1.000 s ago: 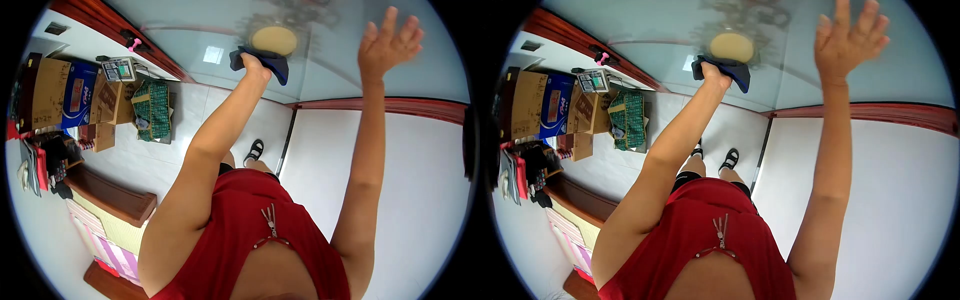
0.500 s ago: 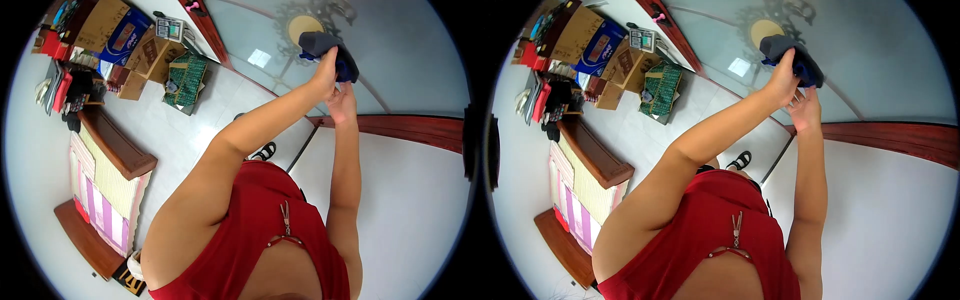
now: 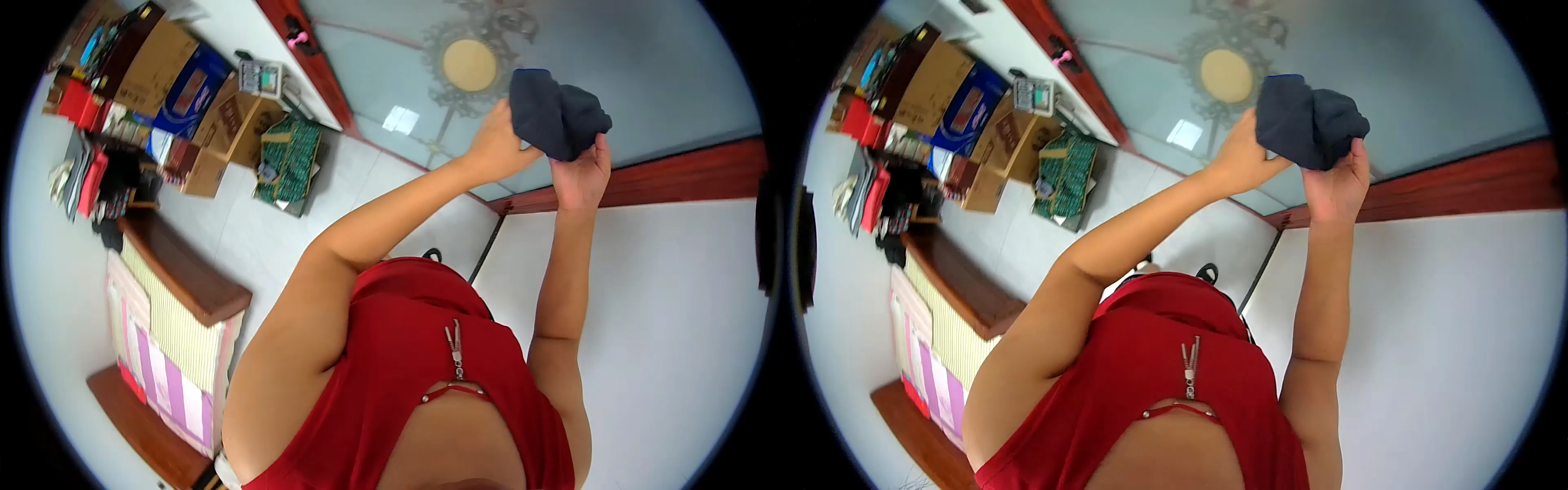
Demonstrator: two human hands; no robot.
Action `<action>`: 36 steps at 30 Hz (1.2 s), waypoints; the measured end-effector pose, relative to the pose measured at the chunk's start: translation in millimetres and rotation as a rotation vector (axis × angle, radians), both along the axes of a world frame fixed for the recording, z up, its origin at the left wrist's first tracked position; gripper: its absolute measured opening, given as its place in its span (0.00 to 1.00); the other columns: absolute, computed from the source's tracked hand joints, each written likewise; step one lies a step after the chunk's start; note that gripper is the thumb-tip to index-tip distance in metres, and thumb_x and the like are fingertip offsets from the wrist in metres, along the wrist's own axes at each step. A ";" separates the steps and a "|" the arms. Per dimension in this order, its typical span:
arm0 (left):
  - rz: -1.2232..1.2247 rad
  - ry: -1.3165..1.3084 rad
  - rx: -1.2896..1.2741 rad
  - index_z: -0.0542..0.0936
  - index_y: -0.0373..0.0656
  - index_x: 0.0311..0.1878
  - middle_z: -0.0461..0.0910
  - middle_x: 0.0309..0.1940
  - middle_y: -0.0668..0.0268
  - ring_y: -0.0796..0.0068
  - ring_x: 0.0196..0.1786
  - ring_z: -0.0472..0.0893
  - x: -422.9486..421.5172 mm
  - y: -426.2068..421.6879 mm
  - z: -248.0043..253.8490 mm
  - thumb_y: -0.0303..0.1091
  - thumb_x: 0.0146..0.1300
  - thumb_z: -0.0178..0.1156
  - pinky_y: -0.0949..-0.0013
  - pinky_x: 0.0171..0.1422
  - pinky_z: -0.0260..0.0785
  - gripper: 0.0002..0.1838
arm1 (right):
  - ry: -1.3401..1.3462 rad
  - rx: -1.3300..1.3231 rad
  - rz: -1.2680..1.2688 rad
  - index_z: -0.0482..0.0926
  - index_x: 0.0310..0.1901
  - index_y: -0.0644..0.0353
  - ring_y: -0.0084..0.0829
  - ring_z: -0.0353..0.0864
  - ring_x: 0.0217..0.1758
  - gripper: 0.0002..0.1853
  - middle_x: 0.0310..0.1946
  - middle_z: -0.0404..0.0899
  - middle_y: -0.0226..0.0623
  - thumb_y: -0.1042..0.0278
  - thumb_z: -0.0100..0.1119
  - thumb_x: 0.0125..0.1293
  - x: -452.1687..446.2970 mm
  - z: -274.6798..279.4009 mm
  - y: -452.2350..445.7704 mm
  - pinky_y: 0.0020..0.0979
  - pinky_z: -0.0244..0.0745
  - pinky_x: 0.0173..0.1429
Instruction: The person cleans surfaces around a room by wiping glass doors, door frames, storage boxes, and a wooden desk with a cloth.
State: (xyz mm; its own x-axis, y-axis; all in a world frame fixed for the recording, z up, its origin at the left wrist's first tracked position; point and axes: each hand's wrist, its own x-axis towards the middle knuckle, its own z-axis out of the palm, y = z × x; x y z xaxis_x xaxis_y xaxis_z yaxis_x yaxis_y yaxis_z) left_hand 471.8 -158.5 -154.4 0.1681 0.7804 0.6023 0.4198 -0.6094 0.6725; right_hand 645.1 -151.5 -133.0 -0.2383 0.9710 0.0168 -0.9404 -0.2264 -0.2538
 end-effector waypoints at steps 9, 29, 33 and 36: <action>-0.091 0.101 -0.532 0.75 0.47 0.67 0.73 0.65 0.52 0.60 0.51 0.81 -117.4 -16.4 -74.6 0.48 0.68 0.59 0.63 0.55 0.73 0.27 | -0.970 0.664 -1.098 0.63 0.71 0.60 0.40 0.67 0.68 0.28 0.65 0.69 0.41 0.52 0.32 0.79 -38.6 138.8 32.7 0.39 0.56 0.74; 0.501 -0.158 -0.998 0.79 0.39 0.60 0.84 0.49 0.54 0.63 0.49 0.83 -366.7 -118.0 -262.4 0.48 0.70 0.56 0.64 0.55 0.73 0.24 | -2.958 1.809 -0.944 0.77 0.60 0.54 0.42 0.72 0.64 0.23 0.61 0.75 0.41 0.59 0.60 0.63 -87.5 -166.2 127.7 0.46 0.65 0.69; 0.621 -0.100 -1.003 0.81 0.42 0.57 0.85 0.48 0.54 0.60 0.49 0.85 -334.9 -141.6 -259.5 0.48 0.70 0.56 0.61 0.55 0.74 0.22 | -2.661 1.597 -1.069 0.78 0.62 0.40 0.42 0.73 0.61 0.29 0.58 0.76 0.38 0.64 0.68 0.57 -118.0 -51.2 162.7 0.47 0.67 0.67; 0.594 -0.193 -1.039 0.80 0.41 0.58 0.86 0.41 0.59 0.70 0.39 0.84 -302.1 -145.6 -272.6 0.48 0.70 0.57 0.65 0.50 0.75 0.23 | -2.381 1.595 -1.420 0.73 0.66 0.28 0.50 0.67 0.64 0.34 0.61 0.70 0.42 0.55 0.70 0.55 -142.9 22.3 172.5 0.52 0.65 0.66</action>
